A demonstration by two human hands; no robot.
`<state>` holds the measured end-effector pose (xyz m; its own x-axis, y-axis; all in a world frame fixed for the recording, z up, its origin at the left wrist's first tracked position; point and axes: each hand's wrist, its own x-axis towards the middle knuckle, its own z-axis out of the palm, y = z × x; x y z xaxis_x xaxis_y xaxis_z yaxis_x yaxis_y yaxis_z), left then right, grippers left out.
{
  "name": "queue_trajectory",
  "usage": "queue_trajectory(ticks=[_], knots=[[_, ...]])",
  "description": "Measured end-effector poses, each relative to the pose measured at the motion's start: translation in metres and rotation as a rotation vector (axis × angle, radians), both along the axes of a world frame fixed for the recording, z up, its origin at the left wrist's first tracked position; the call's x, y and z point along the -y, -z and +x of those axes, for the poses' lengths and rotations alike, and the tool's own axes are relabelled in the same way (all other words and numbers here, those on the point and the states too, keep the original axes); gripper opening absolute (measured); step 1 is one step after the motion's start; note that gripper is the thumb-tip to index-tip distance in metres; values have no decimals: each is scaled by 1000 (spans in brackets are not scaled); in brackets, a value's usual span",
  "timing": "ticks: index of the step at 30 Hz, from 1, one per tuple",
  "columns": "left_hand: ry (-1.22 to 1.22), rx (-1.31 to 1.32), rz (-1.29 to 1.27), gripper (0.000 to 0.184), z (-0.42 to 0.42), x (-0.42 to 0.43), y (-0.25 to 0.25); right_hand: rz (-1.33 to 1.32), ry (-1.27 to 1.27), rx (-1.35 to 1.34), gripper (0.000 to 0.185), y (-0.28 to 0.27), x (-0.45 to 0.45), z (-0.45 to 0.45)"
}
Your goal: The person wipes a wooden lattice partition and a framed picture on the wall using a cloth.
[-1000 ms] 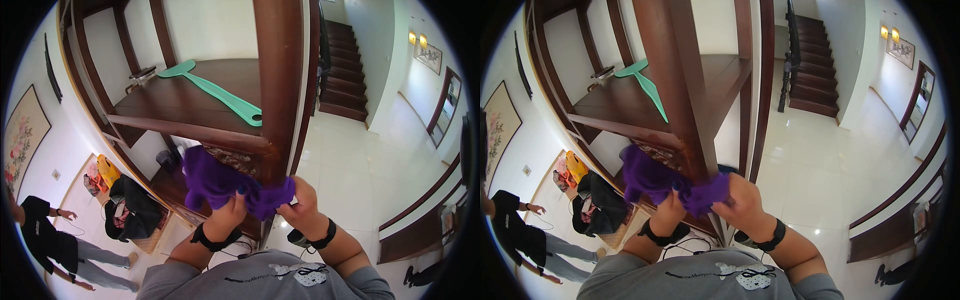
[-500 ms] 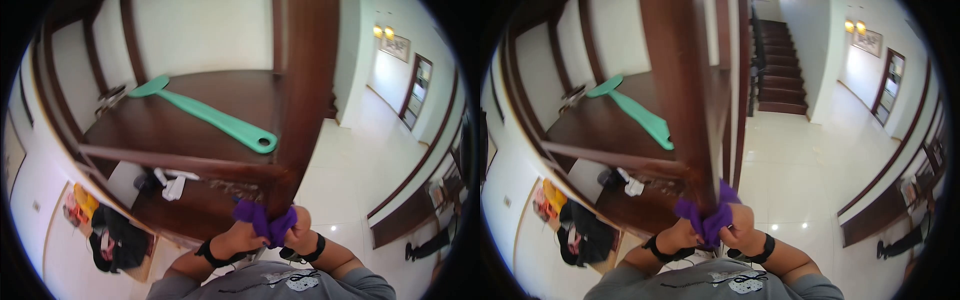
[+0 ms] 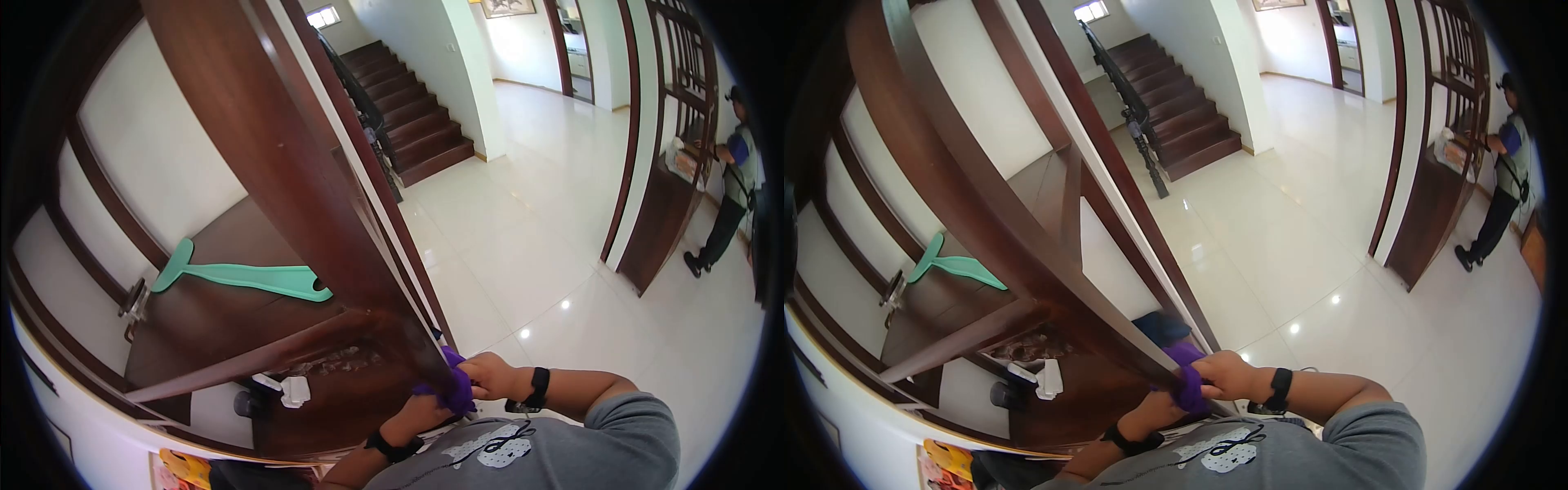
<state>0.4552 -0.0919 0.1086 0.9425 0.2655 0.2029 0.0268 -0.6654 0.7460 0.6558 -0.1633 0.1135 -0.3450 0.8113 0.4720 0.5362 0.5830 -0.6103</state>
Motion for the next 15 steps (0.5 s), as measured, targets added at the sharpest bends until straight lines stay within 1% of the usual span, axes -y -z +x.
queue_trajectory(ticks=[1, 3, 4, 7, 10, 13, 15], knots=[[-2, -13, -55, 19, 0, 1, 1, -50, 13, -1, 41, 4, 4, 0], [26, -34, -126, 21, 1, 3, -4, -153, 36, 1, 39, 8, 11, -2], [41, -43, -163, 22, 2, 4, -9, -184, 51, -32, 38, 14, 14, -4], [-25, -91, -201, 31, 3, 10, -15, -260, 77, -49, 30, 31, 18, -5], [-58, -146, -132, 39, -1, 7, -9, -355, 58, 52, 28, 31, 17, 0], [-90, -241, -74, 42, -3, -1, 21, -374, 50, 37, 29, 36, 16, 1], [-109, -257, -49, 44, 0, 4, 16, -406, 70, 25, 33, 53, 17, 0]])
